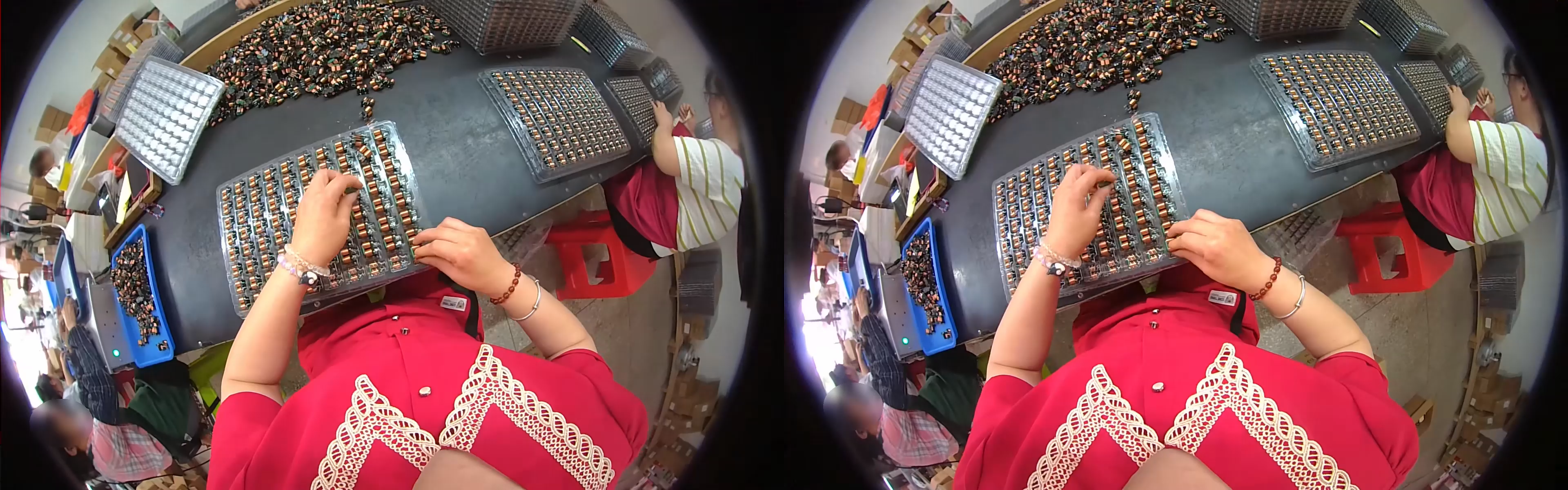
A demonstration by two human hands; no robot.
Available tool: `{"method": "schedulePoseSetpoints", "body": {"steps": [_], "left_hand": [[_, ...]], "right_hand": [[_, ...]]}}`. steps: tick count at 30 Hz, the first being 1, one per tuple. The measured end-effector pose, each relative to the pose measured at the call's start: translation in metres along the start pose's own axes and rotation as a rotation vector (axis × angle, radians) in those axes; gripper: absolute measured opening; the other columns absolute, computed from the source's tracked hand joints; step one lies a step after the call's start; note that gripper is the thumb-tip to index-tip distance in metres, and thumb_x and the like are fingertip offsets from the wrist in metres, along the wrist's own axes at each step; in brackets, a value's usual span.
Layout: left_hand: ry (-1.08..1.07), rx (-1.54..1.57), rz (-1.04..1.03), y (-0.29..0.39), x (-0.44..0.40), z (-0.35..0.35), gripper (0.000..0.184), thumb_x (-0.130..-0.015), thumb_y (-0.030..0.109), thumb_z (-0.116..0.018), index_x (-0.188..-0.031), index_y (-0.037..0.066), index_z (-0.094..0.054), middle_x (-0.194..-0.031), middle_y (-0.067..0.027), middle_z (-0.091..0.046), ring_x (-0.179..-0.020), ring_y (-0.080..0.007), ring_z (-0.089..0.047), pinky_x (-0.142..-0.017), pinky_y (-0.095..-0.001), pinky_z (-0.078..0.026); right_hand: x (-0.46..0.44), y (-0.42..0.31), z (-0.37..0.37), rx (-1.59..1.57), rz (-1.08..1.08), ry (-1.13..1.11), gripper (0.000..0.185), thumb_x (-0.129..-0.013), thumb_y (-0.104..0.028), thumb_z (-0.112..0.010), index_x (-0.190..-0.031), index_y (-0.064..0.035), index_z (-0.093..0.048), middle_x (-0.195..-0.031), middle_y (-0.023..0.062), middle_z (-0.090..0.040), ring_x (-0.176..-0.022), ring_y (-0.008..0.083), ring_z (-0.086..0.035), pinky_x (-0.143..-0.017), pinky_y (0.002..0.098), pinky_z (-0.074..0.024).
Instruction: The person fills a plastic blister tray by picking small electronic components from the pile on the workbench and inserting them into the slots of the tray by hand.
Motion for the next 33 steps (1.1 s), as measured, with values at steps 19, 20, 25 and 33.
{"method": "schedulePoseSetpoints", "body": {"steps": [19,20,25,33], "left_hand": [[0.053,0.041,-0.001,-0.003,0.024,0.007,0.013,-0.083,0.008,-0.066,-0.095,0.003,-0.065,-0.091,-0.0119,-0.067,-0.081,-0.0268,-0.063,-0.072,-0.0367,-0.051],[0.055,0.044,-0.006,-0.003,0.024,0.008,0.013,-0.083,0.008,-0.066,-0.095,0.003,-0.065,-0.091,-0.0119,-0.067,-0.081,-0.0267,-0.063,-0.072,-0.0364,-0.051],[0.055,0.120,0.095,-0.007,0.029,0.016,0.013,-0.084,0.008,-0.066,-0.095,0.002,-0.065,-0.090,-0.0116,-0.067,-0.077,-0.0247,-0.063,-0.070,-0.0341,-0.051],[0.111,0.176,0.254,-0.016,0.052,0.044,0.012,-0.084,0.006,-0.066,-0.095,0.001,-0.064,-0.087,-0.0100,-0.066,-0.077,-0.0207,-0.062,-0.070,-0.0326,-0.050]], "right_hand": [[0.007,-0.001,-0.001,0.083,0.110,-0.022,0.019,-0.073,-0.011,-0.075,-0.090,-0.0065,-0.068,-0.110,0.0058,-0.065,-0.075,0.0207,-0.060,-0.064,0.0309,-0.0514],[0.005,-0.004,0.002,0.085,0.111,-0.022,0.019,-0.073,-0.011,-0.075,-0.090,-0.0065,-0.068,-0.110,0.0058,-0.065,-0.075,0.0207,-0.060,-0.064,0.0309,-0.0514],[-0.014,0.005,0.009,0.012,0.038,0.044,0.016,-0.074,-0.012,-0.074,-0.088,-0.0068,-0.068,-0.111,0.0083,-0.064,-0.078,0.0241,-0.061,-0.067,0.0340,-0.0521],[-0.112,0.053,-0.029,0.258,-0.001,0.242,0.025,-0.078,-0.019,-0.072,-0.101,-0.0122,-0.066,-0.103,0.0038,-0.066,-0.093,0.0231,-0.061,-0.074,0.0337,-0.0532]]}}
Point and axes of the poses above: each hand's wrist, its own x-axis away from the middle knuckle, its own z-axis out of the back of the hand, y = z × x, the point moved 4 cm from there along -x, towards the middle knuckle
